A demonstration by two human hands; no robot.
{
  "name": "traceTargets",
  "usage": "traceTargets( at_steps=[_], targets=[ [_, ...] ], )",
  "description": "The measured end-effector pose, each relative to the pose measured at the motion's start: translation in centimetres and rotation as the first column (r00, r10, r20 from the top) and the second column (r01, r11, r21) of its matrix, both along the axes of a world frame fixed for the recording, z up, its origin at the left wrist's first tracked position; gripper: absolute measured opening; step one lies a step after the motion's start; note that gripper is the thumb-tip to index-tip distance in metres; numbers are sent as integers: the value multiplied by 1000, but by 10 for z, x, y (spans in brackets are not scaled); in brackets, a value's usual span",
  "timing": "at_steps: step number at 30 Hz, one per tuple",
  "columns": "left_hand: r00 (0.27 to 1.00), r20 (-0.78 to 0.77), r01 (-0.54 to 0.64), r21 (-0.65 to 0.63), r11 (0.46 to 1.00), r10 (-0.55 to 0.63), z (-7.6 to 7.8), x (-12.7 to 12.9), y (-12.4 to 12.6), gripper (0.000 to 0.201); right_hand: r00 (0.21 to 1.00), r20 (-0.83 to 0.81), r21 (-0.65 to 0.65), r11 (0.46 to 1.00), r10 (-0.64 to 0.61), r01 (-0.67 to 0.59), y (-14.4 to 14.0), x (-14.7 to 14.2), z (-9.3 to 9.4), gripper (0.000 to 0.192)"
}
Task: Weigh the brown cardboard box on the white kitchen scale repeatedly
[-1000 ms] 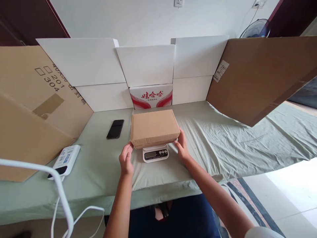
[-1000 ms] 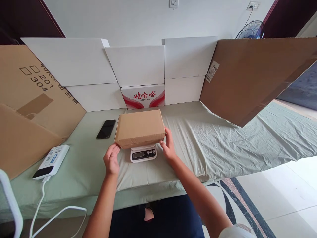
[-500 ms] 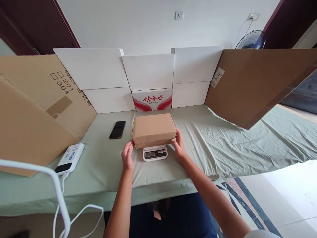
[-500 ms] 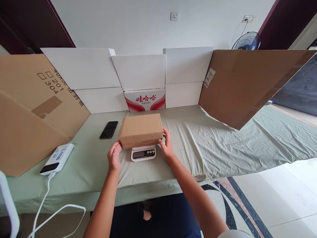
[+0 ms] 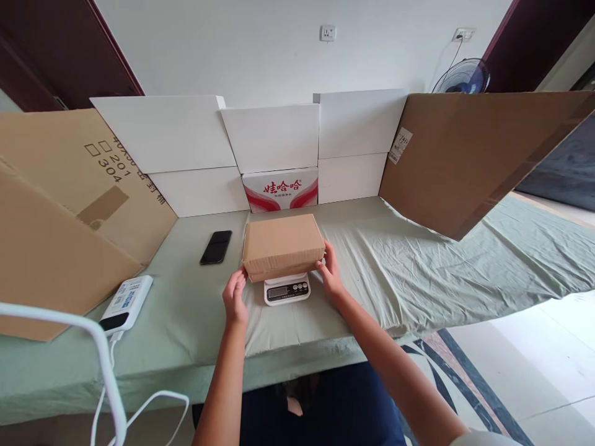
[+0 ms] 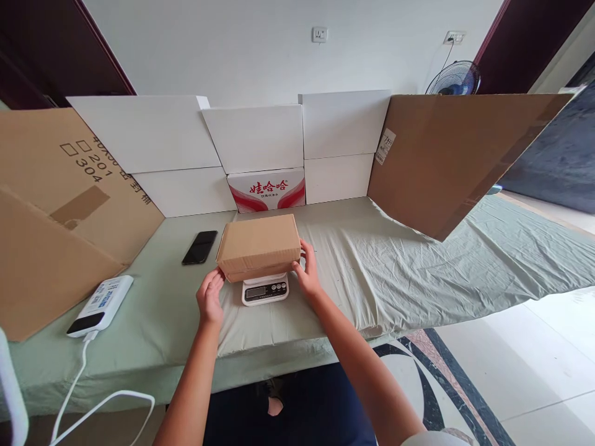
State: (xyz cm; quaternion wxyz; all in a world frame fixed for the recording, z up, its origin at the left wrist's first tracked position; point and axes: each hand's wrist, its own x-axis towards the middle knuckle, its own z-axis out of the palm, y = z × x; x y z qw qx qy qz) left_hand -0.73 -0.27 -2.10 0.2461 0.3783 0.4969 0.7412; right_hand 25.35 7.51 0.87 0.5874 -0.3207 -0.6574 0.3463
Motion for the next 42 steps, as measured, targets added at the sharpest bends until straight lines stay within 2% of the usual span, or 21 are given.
traceTargets(
  at_steps=[3, 6, 10, 19, 34, 42],
  targets=[
    [999, -45, -16, 44, 999, 18, 7, 2, -1, 56, 1000, -10, 8, 1000, -23, 23, 0, 1, 0, 58],
    [995, -39, -91, 130, 987, 96, 16, 5, -2, 61, 988, -85, -7, 991, -132, 131, 0, 3, 0, 59],
    [994, 3, -107, 132, 985, 108, 20, 7, -2, 61, 969, -122, -51, 976, -216, 211, 3, 4, -2, 58],
    [999, -41, -29, 133, 991, 34, 13, 5, 0, 59, 969, -162, -135, 977, -187, 166, 15, 2, -8, 57],
    [998, -53, 22, 109, 994, -16, 12, 6, 1, 61, 979, -129, -162, 978, -155, 134, 18, 2, -8, 50],
    [998, -54, 19, -13, 1000, -20, 0, 2, 4, 68, 987, -119, -161, 983, -111, 91, 17, 1, -4, 52]
  ],
)
